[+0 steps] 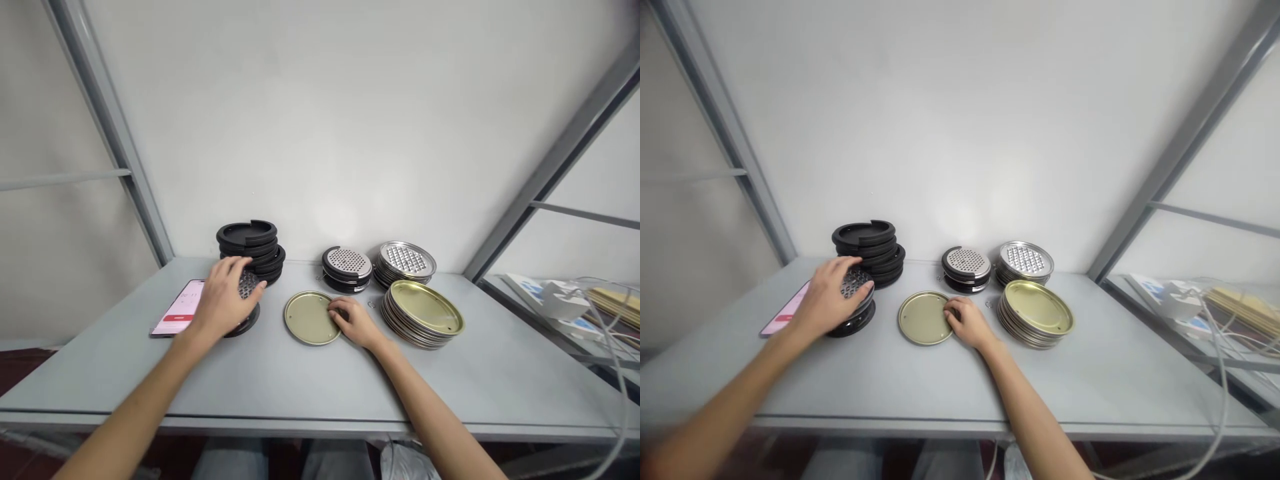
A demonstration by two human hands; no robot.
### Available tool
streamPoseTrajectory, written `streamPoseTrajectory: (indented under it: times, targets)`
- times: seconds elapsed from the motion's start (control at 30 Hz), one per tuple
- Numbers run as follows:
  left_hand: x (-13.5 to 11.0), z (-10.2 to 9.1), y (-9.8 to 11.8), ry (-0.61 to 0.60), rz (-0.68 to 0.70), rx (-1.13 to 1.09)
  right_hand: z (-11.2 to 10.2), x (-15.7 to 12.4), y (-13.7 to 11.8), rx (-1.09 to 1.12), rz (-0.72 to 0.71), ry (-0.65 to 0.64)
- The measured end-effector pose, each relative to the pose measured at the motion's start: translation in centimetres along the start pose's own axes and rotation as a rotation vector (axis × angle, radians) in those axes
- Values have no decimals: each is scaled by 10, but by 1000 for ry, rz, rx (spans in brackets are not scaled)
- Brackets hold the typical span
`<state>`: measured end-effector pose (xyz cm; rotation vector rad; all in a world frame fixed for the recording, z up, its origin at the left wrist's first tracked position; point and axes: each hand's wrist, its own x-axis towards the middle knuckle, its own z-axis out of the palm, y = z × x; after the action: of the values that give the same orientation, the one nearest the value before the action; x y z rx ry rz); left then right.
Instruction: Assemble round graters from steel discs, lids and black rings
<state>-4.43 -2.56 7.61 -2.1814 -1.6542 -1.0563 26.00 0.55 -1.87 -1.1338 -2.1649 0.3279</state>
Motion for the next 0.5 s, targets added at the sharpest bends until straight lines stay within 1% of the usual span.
streamPoseTrajectory:
  times: [0.07,0.1,0.13,0.17,0.2,0.27,0.4,0.5]
  targets:
    - [11,-7,-17,-202,-154,101,0,0,0,5,-2,-6]
    - [15,-8,-23,-310,-195,116,0,0,0,9,-3,-7]
    - [16,-8,-28,-398,-218,122,0,0,0,12,-4,-6]
    - [17,-7,-31,-458,-223,122,0,0,0,15,-4,-5]
    - [16,-6,-33,-487,-221,123,0,1,0,18,-4,-4]
    - [13,-5,-33,-484,-216,128,-1,1,0,22,-3,-3]
    - [13,-5,-29,-431,-218,130,0,1,1,27,1,2]
    - [14,-9,-26,-350,-194,170,0,1,2,33,5,-3]
